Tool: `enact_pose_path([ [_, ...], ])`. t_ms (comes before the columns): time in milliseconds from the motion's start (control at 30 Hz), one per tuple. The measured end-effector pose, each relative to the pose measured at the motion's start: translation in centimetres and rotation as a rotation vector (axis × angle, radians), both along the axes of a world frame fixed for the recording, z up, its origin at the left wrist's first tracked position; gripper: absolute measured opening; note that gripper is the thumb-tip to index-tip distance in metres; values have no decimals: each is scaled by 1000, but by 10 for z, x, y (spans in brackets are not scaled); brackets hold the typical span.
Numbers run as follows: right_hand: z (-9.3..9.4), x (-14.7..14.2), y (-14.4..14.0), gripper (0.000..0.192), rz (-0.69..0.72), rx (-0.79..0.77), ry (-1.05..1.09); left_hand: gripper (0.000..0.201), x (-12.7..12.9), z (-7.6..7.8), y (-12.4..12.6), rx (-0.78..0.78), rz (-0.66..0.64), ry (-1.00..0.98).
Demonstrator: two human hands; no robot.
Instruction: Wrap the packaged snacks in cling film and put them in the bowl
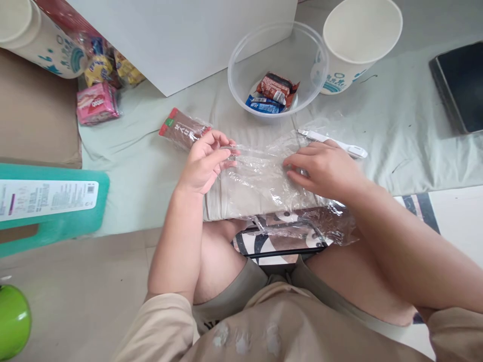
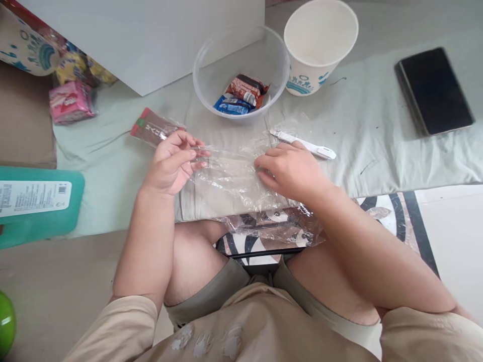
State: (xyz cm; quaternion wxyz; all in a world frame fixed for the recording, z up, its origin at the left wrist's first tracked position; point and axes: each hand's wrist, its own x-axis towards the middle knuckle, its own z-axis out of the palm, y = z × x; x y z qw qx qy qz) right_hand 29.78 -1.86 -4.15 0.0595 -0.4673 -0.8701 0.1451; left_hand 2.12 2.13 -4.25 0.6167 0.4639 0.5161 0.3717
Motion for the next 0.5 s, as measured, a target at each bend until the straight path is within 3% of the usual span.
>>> enact_pose_path([
  [133, -1, -1, -1, 25, 1, 35, 11, 29, 2, -4, -1, -34, -33, 107],
  [267, -2, -1, -1, 25, -15, 55, 22, 23, 2, -12, 1, 48, -36, 189],
  [500, -1, -1, 0, 20, -142, 103, 185, 25, 4, -10, -2, 142, -139, 133],
])
